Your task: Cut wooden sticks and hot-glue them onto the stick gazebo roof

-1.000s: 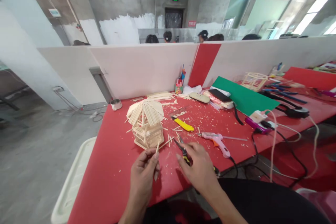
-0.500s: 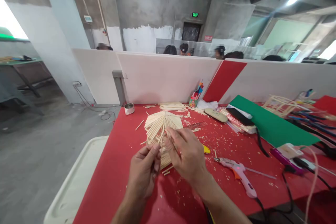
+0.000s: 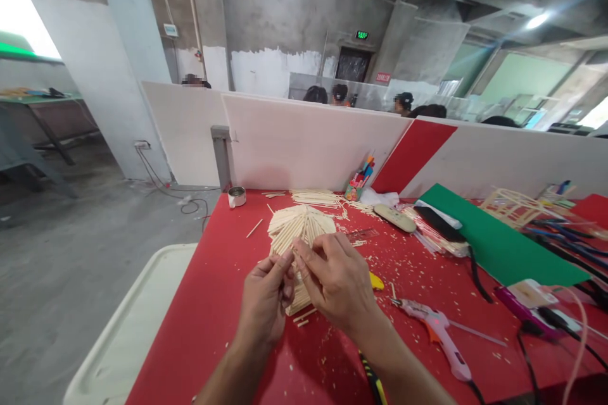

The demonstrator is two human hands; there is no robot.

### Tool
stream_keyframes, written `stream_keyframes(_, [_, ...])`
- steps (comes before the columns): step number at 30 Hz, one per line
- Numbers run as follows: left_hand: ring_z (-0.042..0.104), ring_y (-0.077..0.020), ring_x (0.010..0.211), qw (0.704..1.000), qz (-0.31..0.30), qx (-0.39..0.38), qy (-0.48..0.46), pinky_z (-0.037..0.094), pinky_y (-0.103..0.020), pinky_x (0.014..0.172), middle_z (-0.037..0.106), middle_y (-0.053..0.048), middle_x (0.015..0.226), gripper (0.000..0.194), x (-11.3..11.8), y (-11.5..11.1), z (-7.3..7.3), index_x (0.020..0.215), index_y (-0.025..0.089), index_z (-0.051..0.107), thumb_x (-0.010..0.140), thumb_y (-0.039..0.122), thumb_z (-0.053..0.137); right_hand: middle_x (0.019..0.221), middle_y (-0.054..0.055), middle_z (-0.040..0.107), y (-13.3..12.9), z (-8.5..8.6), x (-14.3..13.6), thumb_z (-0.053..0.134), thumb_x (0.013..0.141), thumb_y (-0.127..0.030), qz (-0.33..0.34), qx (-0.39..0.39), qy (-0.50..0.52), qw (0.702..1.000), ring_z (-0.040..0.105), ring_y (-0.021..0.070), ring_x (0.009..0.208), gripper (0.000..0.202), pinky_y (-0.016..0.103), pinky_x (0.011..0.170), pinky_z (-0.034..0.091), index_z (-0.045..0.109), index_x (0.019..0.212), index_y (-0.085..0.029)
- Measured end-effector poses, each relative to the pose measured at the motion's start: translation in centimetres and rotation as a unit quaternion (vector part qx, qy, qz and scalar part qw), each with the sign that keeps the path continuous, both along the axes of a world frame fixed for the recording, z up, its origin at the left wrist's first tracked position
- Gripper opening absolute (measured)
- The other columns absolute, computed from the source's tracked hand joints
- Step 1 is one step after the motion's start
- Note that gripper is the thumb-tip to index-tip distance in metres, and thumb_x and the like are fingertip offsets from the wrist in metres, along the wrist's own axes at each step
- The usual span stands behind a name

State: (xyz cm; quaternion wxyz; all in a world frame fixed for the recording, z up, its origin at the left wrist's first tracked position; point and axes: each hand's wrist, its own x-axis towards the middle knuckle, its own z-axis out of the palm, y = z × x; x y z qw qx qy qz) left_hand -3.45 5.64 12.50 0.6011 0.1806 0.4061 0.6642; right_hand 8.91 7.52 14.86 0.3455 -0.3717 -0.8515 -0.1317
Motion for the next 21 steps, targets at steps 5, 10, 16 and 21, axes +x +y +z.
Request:
stream_keyframes(5, [0.034, -0.0014, 0.031, 1.000, -0.007, 0.017, 0.015, 0.023, -0.014, 0.032, 0.049, 0.006, 0.042, 0.039, -0.23, 0.28, -0.04, 0.055, 0.014, 0.051, 0.054, 0.038, 0.082, 0.082, 0.006, 0.053, 0.18, -0.11, 0.01, 0.048, 0.090, -0.028, -0.005, 0.002, -0.004, 1.000, 0.045, 0.0192, 0.078, 0.035, 0.033, 0.068, 0.040, 0.059, 0.121, -0.019])
stream_keyframes(10, [0.034, -0.0020, 0.031, 1.000, 0.000, 0.008, 0.019, 0.023, -0.014, 0.032, 0.047, 0.007, 0.040, 0.040, -0.20, 0.19, 0.15, 0.054, 0.015, 0.049, 0.052, 0.036, 0.083, 0.081, 0.006, 0.052, 0.19, -0.17, 0.04, 0.047, 0.090, -0.028, -0.019, -0.003, -0.012, 1.000, 0.044, 0.0188, 0.077, 0.034, 0.032, 0.067, 0.039, 0.059, 0.121, -0.018])
stream_keyframes(16, [0.035, -0.0019, 0.031, 1.000, 0.004, 0.003, 0.022, 0.022, -0.015, 0.033, 0.049, 0.007, 0.042, 0.038, -0.25, 0.27, 0.17, 0.055, 0.015, 0.050, 0.052, 0.033, 0.083, 0.082, 0.006, 0.053, 0.23, -0.07, -0.07, 0.047, 0.091, -0.029, -0.021, -0.002, -0.019, 1.000, 0.045, 0.0190, 0.078, 0.033, 0.032, 0.067, 0.039, 0.060, 0.120, -0.018])
stream_keyframes(21, [0.038, -0.0040, 0.033, 1.000, -0.005, 0.010, 0.005, 0.026, -0.017, 0.035, 0.050, 0.005, 0.043, 0.024, -0.59, 0.16, 0.22, 0.057, 0.015, 0.055, 0.060, 0.030, 0.074, 0.082, 0.007, 0.054, 0.27, 0.08, -0.06, 0.046, 0.091, -0.028, -0.018, 0.000, -0.026, 1.000, 0.045, 0.0190, 0.077, 0.034, 0.032, 0.065, 0.039, 0.059, 0.121, -0.018])
